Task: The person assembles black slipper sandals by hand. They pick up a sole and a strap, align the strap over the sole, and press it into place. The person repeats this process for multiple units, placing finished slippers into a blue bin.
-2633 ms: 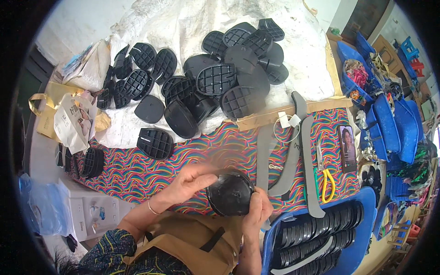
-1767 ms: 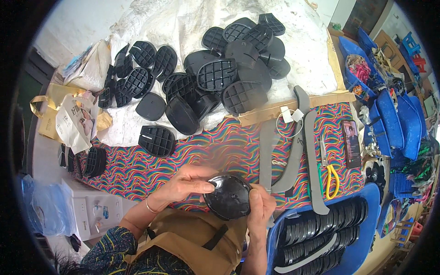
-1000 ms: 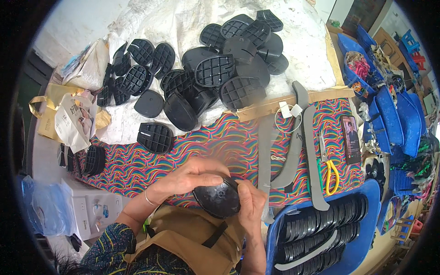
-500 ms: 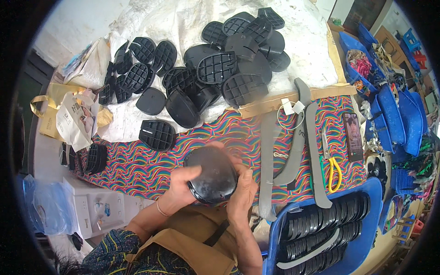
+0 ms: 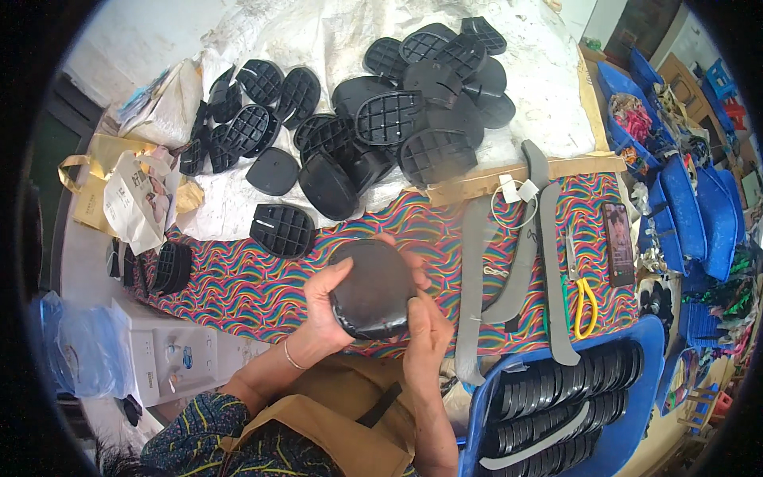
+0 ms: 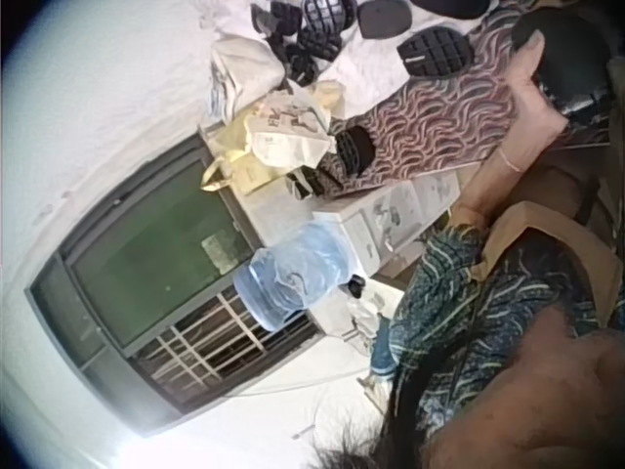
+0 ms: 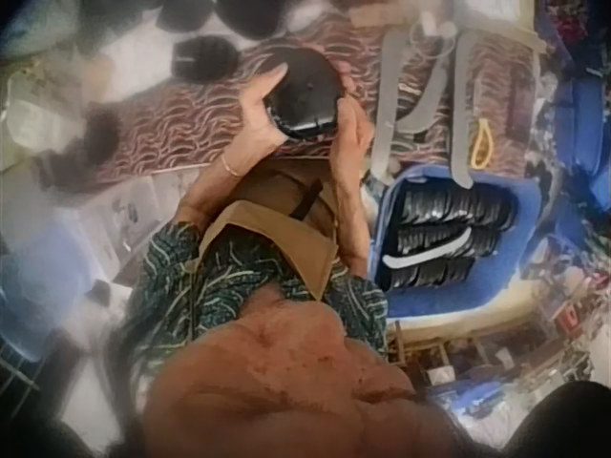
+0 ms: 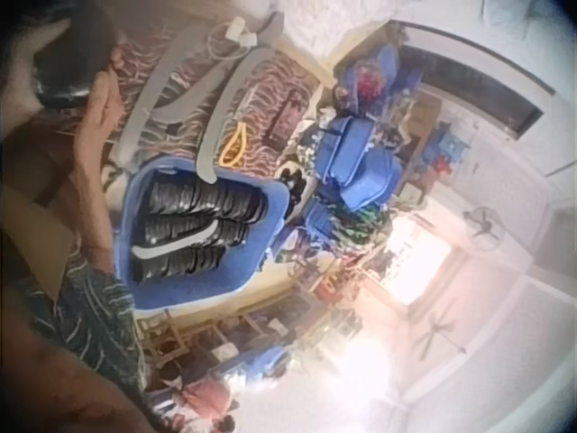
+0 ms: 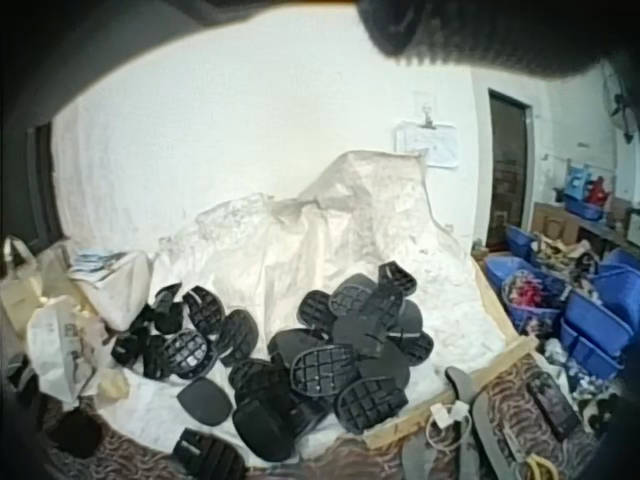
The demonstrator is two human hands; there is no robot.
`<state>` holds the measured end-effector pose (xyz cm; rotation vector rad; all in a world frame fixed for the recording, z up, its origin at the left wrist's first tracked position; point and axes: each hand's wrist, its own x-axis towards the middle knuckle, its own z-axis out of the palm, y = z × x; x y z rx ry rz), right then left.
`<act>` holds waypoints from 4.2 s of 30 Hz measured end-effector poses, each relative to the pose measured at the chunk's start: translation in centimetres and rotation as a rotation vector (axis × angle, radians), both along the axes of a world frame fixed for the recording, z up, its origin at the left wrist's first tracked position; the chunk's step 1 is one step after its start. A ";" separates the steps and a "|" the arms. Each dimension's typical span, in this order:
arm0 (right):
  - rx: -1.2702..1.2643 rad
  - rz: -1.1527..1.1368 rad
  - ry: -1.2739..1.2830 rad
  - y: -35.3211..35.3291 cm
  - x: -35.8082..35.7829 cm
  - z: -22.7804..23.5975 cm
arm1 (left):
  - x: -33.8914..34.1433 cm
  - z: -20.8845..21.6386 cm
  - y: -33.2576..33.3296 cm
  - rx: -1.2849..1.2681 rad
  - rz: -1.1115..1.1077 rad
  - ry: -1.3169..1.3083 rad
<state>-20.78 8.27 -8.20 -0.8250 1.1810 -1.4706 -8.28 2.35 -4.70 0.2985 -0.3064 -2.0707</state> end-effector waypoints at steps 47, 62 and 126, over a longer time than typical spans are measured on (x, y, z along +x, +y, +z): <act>-0.029 -0.104 0.137 -1.2 1.1 -1.5 | 9.2 3.3 0.4 -0.094 0.155 -0.380; -0.059 0.006 0.403 -1.2 1.8 -1.6 | 35.3 5.5 0.8 -0.112 0.754 -3.088; -0.002 -0.338 1.534 -2.4 -4.3 1.0 | 3.6 -1.1 2.0 -1.621 0.289 -1.499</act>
